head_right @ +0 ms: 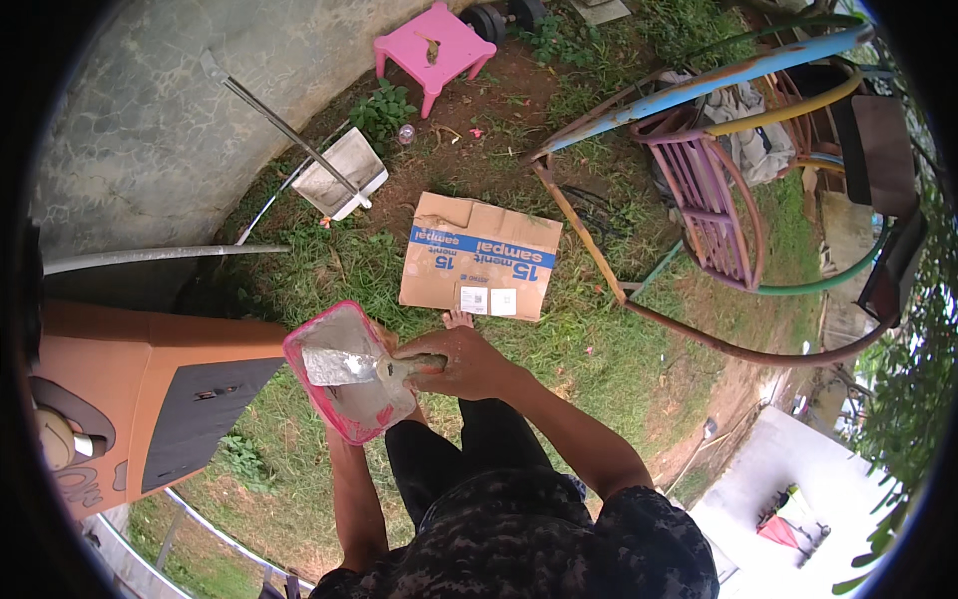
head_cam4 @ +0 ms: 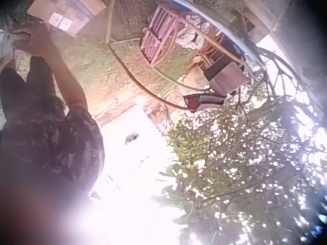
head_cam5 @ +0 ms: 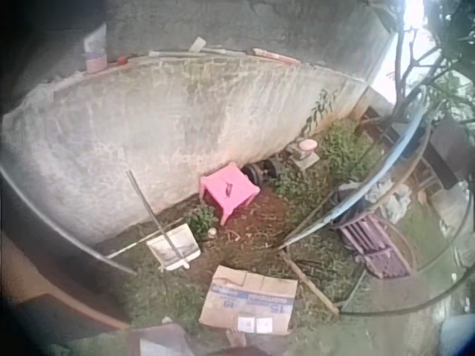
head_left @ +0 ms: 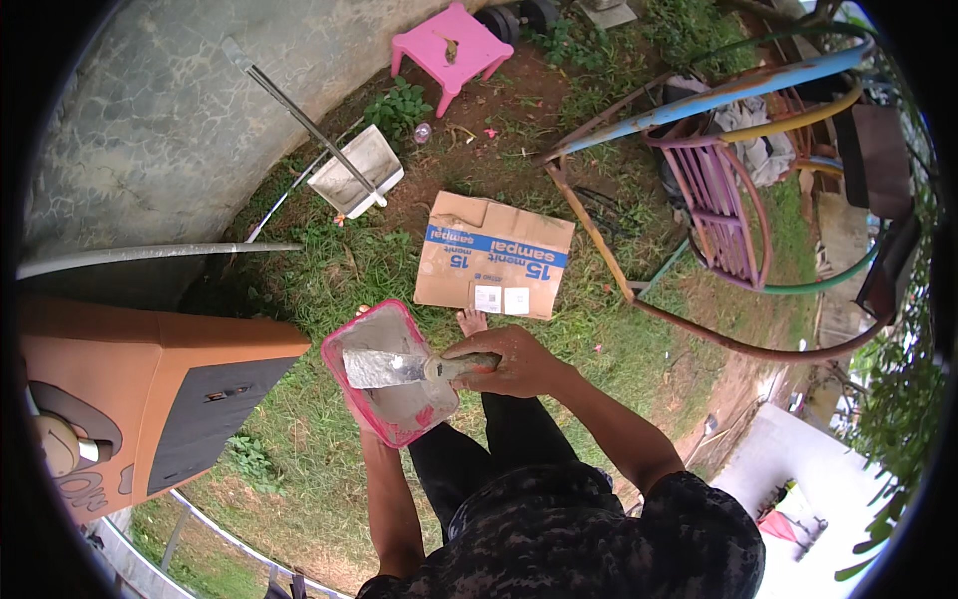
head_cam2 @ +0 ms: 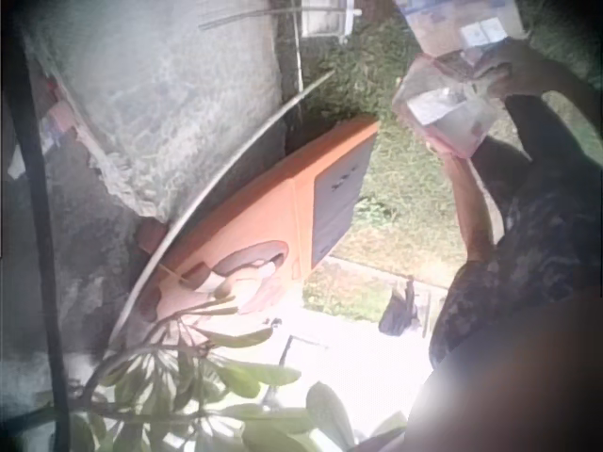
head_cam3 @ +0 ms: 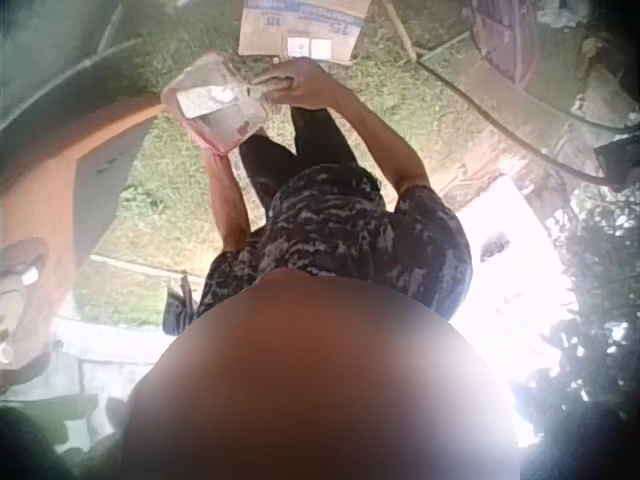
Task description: The person scoops white plaster from a pink container using a trowel and applies it to a curved concrete wall. They walk around the yard to reach different sections, spread the plaster, and smooth the surface with the trowel and a cloth.
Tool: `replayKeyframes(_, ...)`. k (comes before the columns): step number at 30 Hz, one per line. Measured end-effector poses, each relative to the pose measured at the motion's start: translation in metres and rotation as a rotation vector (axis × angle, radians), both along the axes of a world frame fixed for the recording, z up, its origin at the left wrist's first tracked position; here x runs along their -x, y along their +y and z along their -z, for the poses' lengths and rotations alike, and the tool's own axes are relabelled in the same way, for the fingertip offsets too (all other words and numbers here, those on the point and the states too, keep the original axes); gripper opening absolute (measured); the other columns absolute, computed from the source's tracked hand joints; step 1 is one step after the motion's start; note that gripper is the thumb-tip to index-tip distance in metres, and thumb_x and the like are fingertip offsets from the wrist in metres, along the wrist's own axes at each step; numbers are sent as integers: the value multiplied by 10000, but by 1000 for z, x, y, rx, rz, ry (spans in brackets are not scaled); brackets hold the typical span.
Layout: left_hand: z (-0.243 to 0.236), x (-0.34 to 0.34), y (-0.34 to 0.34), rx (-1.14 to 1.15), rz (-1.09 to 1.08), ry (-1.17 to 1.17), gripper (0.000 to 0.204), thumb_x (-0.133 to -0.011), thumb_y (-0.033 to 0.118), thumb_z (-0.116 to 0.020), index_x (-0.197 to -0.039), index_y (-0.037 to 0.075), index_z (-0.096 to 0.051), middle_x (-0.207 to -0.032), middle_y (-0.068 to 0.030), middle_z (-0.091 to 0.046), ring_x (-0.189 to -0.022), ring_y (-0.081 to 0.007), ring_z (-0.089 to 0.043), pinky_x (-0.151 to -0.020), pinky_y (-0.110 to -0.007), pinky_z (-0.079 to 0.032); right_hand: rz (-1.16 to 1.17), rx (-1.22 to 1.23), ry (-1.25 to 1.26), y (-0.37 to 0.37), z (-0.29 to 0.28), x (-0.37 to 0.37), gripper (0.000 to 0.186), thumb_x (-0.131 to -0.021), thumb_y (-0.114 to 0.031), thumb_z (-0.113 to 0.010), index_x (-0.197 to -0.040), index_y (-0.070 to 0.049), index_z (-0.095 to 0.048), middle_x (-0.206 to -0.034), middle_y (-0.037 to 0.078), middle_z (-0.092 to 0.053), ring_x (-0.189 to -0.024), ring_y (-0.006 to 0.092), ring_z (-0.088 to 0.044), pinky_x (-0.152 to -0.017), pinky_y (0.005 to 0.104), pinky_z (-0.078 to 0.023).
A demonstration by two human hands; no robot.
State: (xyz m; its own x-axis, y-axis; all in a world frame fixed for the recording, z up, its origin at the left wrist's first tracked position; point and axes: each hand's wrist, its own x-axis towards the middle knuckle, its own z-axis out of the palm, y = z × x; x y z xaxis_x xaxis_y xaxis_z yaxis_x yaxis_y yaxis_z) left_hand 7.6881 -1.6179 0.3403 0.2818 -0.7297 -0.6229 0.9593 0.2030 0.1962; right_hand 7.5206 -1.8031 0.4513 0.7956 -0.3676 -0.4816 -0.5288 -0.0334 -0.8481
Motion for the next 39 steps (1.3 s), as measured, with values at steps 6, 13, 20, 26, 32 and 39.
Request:
replayKeyframes(6,9,-110,2,66,69,39,676,-944,551,-470,-1439,97,-400,-1405,-106,-480,-1248,-285,-503,-1048,-449,-427,120,-46,-121,14,2,-97,491,-753,-302,-803,-1167,-82,-659,-1126,112,-683,-958,243,-670,-869,367,-500)
replayKeyframes(13,1,-230,-7,177,-98,-66,646,-950,531,-476,-1422,92,-424,-1368,-99,-513,-1222,-277,-521,-1038,-435,-435,56,322,-246,20,-25,-215,486,-725,-204,-805,-1151,-39,-640,-1020,162,-696,-885,289,-702,-763,368,-551)
replayKeyframes(20,-22,-284,-9,207,-331,-155,617,-956,511,-483,-1404,88,-449,-1331,-92,-546,-1197,-268,-538,-1028,-422,-443,-160,682,-372,3,-43,-283,484,-733,-158,-756,-1165,9,-616,-1039,197,-647,-858,367,-656,-720,401,-538)
replayKeyframes(26,-40,-301,-2,129,-500,-165,591,-963,504,-476,-1387,92,-476,-1311,-102,-571,-1149,-286,-572,-997,-455,-467,-274,838,-474,1,-49,-313,472,-778,-119,-717,-1212,14,-588,-1043,223,-641,-885,385,-646,-739,419,-539)
replayKeyframes(32,-42,-332,-17,242,-629,-51,591,-969,533,-419,-1378,113,-490,-1294,-122,-587,-1128,-312,-597,-957,-490,-500,-299,892,-517,-28,-54,-364,340,-879,-86,-591,-1199,20,-544,-1065,258,-618,-935,447,-611,-788,481,-501)
replayKeyframes(39,-31,-364,-36,324,-668,-45,636,-959,560,-405,-1406,110,-457,-1336,-133,-555,-1168,-331,-570,-988,-513,-471,-348,835,-543,-108,-63,-487,243,-895,-163,-648,-1071,-2,-600,-855,227,-653,-755,404,-649,-647,413,-500)
